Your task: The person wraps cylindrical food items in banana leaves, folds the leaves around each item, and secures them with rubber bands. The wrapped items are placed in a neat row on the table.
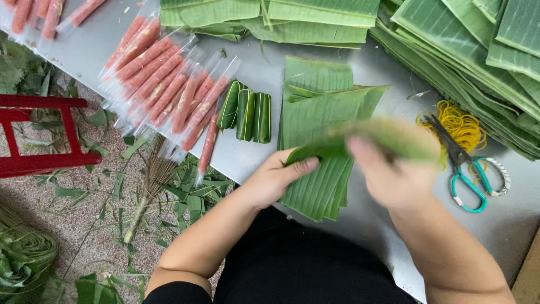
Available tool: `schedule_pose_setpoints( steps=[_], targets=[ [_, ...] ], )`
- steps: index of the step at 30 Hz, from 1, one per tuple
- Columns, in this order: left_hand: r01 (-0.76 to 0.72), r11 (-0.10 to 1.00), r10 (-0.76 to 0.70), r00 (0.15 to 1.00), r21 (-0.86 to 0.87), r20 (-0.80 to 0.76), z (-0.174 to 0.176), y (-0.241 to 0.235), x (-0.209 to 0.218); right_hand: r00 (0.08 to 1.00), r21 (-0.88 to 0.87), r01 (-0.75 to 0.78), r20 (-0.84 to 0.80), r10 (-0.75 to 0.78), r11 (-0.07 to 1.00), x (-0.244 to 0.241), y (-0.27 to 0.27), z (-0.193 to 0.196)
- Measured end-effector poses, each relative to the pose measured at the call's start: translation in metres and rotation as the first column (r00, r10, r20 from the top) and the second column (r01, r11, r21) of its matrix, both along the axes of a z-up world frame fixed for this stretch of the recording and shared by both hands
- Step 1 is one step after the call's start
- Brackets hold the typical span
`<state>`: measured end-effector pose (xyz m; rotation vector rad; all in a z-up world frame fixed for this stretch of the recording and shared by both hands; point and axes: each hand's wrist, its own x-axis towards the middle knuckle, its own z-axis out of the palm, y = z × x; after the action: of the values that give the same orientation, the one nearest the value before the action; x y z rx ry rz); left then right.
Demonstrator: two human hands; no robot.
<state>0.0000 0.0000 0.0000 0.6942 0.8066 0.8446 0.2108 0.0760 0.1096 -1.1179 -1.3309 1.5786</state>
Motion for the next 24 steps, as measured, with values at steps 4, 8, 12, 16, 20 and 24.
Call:
schedule_pose_setpoints(
  steps=[4,8,12,16,20,24],
  targets=[
    [-0.203,0.872,0.395,0.830,-0.446,0.394,0.030,0.004,0.014,0.810,0.674,-0.585,0.472,0.347,0.450,-0.004,-0.007,0.011],
    [-0.196,0.970,0.206,0.977,-0.145,0.056,0.051,0.005,0.016,0.787,0.692,-0.601,0.425,0.446,0.401,-0.003,-0.014,0.014],
    [0.206,0.950,-0.036,0.820,0.236,-0.571,0.073,0.003,0.008,0.848,0.737,-0.441,0.529,-0.031,0.511,0.009,-0.014,0.006],
    [0.344,0.867,-0.007,0.729,0.359,-0.684,0.087,0.000,0.012,0.749,0.659,-0.549,0.661,-0.049,0.513,0.015,-0.019,-0.012],
    [0.318,0.844,0.106,0.690,0.433,-0.716,0.093,-0.005,0.010,0.780,0.495,-0.466,0.621,0.076,0.733,0.013,-0.024,-0.018],
    [0.224,0.794,0.265,0.709,0.565,-0.654,0.102,-0.013,0.001,0.872,0.265,-0.436,0.361,0.332,0.860,0.007,-0.027,-0.008]
  ],
)
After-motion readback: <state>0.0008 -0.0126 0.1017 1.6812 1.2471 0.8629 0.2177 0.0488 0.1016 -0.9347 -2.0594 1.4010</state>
